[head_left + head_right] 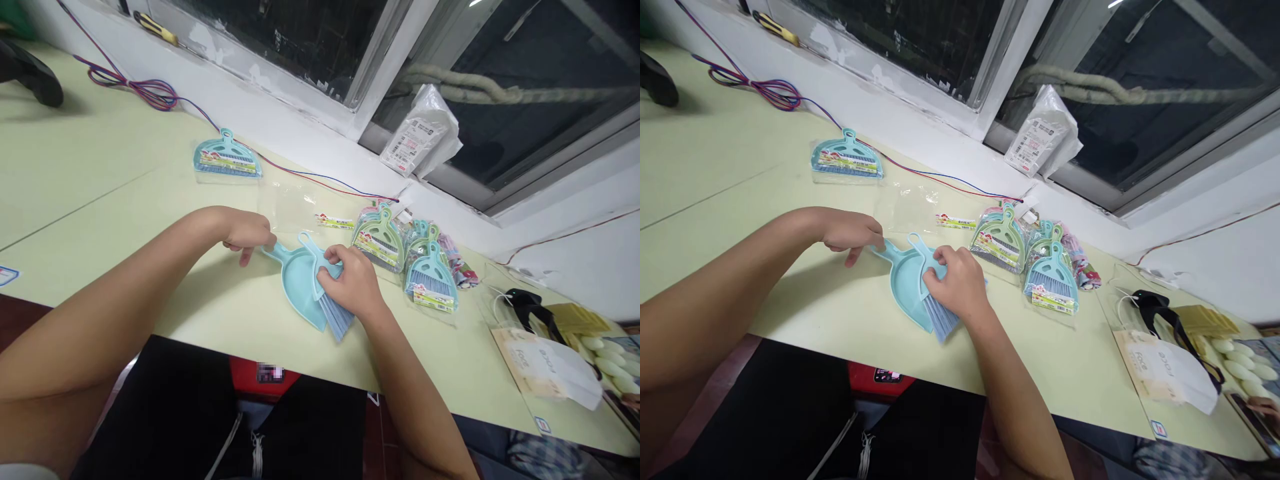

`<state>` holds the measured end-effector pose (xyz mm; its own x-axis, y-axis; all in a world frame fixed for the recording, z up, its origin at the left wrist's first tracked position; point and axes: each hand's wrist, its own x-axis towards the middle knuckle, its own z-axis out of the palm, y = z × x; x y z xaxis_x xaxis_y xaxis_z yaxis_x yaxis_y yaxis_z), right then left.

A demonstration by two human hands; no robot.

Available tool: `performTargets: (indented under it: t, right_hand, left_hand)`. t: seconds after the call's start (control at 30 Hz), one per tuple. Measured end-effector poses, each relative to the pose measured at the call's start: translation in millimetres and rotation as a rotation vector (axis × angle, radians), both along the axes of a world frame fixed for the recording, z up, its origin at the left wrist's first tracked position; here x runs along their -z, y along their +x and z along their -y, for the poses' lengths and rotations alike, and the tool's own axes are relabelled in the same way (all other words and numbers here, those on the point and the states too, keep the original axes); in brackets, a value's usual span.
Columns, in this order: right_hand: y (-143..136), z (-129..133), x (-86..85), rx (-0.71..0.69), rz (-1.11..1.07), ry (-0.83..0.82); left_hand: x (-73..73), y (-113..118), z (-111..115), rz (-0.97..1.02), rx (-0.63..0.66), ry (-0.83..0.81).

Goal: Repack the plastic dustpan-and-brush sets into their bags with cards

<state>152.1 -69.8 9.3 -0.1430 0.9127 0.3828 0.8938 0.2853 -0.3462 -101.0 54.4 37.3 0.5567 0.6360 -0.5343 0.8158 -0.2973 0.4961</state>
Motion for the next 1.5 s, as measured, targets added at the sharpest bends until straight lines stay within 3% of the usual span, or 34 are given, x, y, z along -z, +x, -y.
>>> performTargets:
  t: [0.27, 0.47, 0.87, 1.07, 1.3, 1.5]
  right_hand:
    - [-1, 1, -1.4, -0.01, 0.011, -0.004]
    - [-2, 0, -1.2, -0.01, 0.023, -0.019]
    - [5, -3, -2.5, -0.035, 0.018, -0.091]
    - [3, -5, 3.9, -0.125, 0.017, -0.153]
    - [5, -10, 13.5, -0.16, -0.009, -0.184]
    - [4, -12, 20.0, -0.226, -0.039, -0.188]
  left_hand:
    - [0.2, 12, 5, 0.052, -0.04, -0.101]
    - [8.6, 17, 5, 0.08, 0.011, -0.139]
    - [9.1, 22, 3, 0.119, 0.064, -0.15]
    - [23.8, 22, -4, 0.264, 0.061, -0.28]
    - [43.2, 25, -13, 0.534, 0.148, -0.594]
    - [46.0, 28, -12, 0.559, 0.184, -0.57]
